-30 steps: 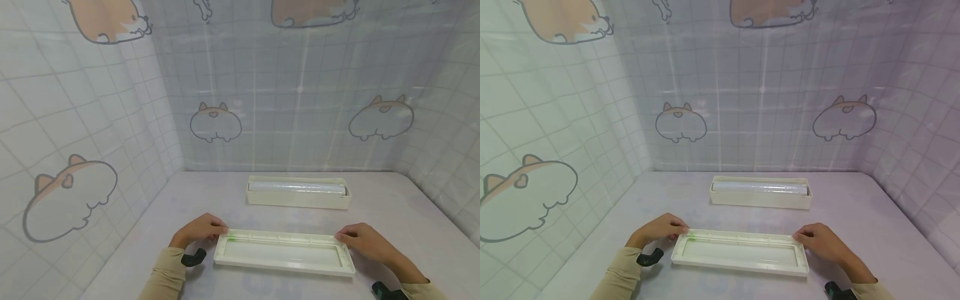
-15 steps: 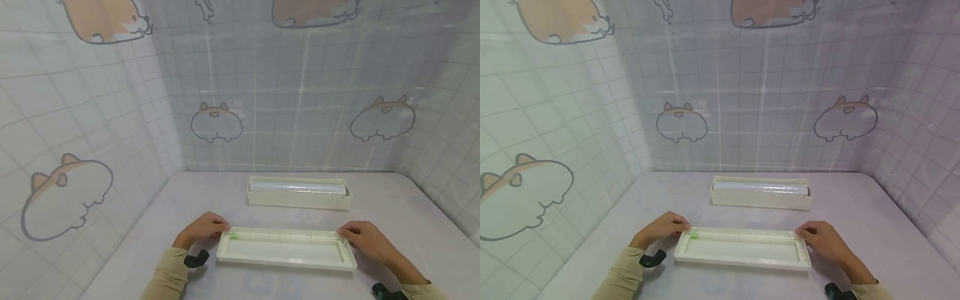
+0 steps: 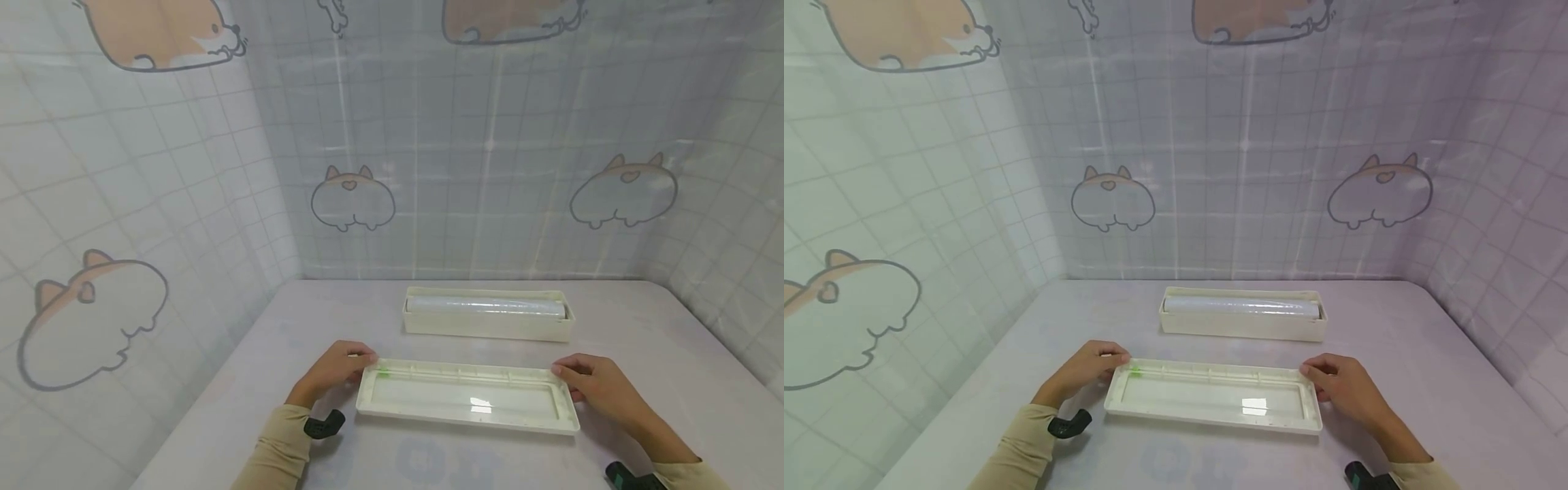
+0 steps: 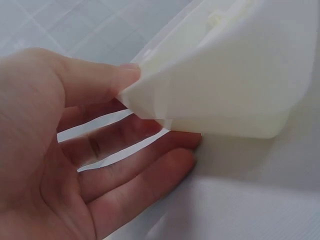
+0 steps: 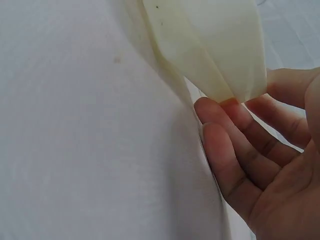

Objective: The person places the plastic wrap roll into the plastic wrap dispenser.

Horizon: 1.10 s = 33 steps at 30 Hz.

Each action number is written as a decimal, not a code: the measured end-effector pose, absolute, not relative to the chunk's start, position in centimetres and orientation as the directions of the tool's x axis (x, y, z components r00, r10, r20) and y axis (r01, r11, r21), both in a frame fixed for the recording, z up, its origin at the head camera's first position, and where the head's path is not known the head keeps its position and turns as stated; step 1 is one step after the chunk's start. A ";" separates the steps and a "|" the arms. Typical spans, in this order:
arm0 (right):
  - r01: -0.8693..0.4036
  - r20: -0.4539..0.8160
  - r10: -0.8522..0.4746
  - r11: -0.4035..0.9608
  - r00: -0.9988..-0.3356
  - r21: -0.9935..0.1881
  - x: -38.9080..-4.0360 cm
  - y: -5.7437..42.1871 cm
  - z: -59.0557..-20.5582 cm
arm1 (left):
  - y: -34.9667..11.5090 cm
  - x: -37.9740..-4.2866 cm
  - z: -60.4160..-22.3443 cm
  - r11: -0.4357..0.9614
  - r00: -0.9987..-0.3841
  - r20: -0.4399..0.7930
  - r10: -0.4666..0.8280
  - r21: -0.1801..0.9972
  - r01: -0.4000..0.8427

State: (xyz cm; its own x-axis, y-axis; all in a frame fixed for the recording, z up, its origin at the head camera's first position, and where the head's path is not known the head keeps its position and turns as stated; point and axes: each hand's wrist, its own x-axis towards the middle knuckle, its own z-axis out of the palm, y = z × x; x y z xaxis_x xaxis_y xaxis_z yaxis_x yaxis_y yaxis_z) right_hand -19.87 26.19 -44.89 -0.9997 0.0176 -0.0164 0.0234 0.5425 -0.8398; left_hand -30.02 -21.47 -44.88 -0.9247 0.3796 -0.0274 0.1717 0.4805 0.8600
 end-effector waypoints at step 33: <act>0.057 -0.060 -0.010 0.182 -0.998 -0.982 -17.3 24.6 -43.0 | -21.7 -30.2 -45.0 0.352 -0.983 0.015 0.183 0.932 0.080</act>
State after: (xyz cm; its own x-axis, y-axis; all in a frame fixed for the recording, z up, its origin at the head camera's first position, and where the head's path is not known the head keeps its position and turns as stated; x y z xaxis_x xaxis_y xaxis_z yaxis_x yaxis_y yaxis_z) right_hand -17.34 24.65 -43.04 -0.9982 -0.0098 -0.0598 0.0570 0.1818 -0.9817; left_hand -30.18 -21.74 -44.96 -0.9830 0.1832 0.0148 0.0797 0.3524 0.9325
